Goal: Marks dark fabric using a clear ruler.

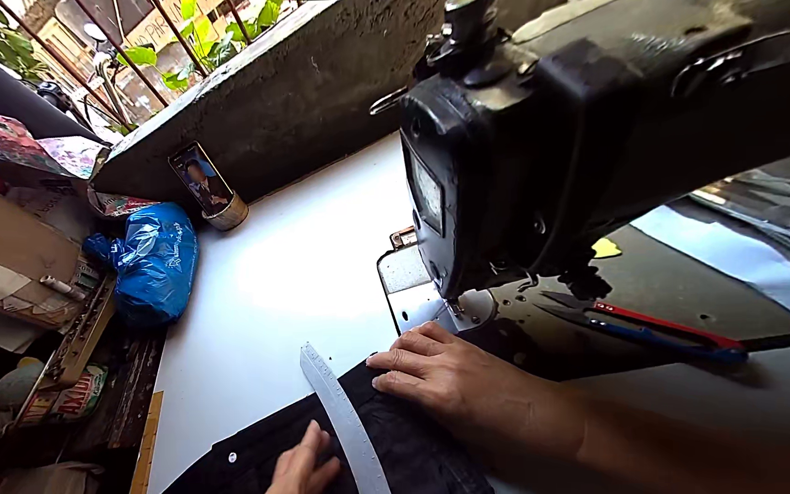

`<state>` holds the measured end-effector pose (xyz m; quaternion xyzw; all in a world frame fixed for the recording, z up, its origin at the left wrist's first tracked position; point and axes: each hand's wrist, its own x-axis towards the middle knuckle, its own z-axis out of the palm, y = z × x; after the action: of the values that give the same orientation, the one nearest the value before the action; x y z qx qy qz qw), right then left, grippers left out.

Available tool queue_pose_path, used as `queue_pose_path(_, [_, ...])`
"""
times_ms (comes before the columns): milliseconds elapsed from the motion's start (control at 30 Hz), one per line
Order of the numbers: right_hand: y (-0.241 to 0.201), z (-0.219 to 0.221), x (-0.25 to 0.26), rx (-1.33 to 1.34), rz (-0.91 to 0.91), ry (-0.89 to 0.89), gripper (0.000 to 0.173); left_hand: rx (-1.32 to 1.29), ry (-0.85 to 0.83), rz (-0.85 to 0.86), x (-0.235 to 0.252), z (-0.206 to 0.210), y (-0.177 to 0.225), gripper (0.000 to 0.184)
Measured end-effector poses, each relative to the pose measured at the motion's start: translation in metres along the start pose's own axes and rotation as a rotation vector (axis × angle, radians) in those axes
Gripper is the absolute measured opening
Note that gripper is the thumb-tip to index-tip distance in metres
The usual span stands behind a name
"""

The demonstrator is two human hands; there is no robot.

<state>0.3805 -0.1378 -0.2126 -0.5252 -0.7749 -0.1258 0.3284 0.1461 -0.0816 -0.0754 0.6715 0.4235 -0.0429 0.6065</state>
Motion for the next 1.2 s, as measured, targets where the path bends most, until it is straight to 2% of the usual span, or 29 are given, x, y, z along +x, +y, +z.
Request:
queue_pose_path(67, [0.0,-0.001,0.0,-0.006,-0.004,-0.001,0.029,0.379,-0.015,0.225,0.005,-0.022,-0.007,0.06])
queue_pose_path(133, [0.0,-0.001,0.0,-0.007,-0.006,0.001,0.029,0.773,0.127,0.536,0.02,-0.041,-0.018,0.055])
queue_pose_path(167, [0.0,0.0,0.001,-0.007,-0.005,0.006,0.03,0.915,0.219,0.661,0.031,-0.049,-0.026,0.06])
queue_pose_path(233, [0.0,0.001,0.001,-0.008,0.002,0.01,0.029,1.08,0.372,0.809,0.058,-0.056,-0.045,0.081])
queue_pose_path(300, [-0.001,0.0,0.001,0.002,0.013,0.0,0.028,1.097,0.422,0.822,0.076,-0.05,-0.06,0.102])
queue_pose_path(400, [-0.001,-0.001,0.001,0.014,0.025,-0.003,0.028,1.066,0.413,0.732,0.081,-0.03,-0.069,0.11])
queue_pose_path(600, [-0.001,-0.002,0.001,0.018,0.032,-0.007,0.029,1.043,0.341,0.743,0.068,0.001,-0.069,0.095])
queue_pose_path(733, [-0.001,-0.002,0.002,0.026,0.035,-0.003,0.03,0.943,0.383,0.812,0.069,0.018,-0.078,0.091])
queue_pose_path(900, [-0.001,-0.003,0.001,0.017,0.039,-0.004,0.029,0.917,0.397,0.848,0.069,0.012,-0.084,0.078])
queue_pose_path(1033, [-0.001,-0.004,0.001,0.023,0.04,-0.013,0.028,0.939,0.507,0.882,0.074,0.013,-0.083,0.065])
queue_pose_path(1200, [0.001,-0.006,0.002,0.072,0.052,-0.011,0.027,0.884,0.536,0.896,0.082,0.019,-0.08,0.064])
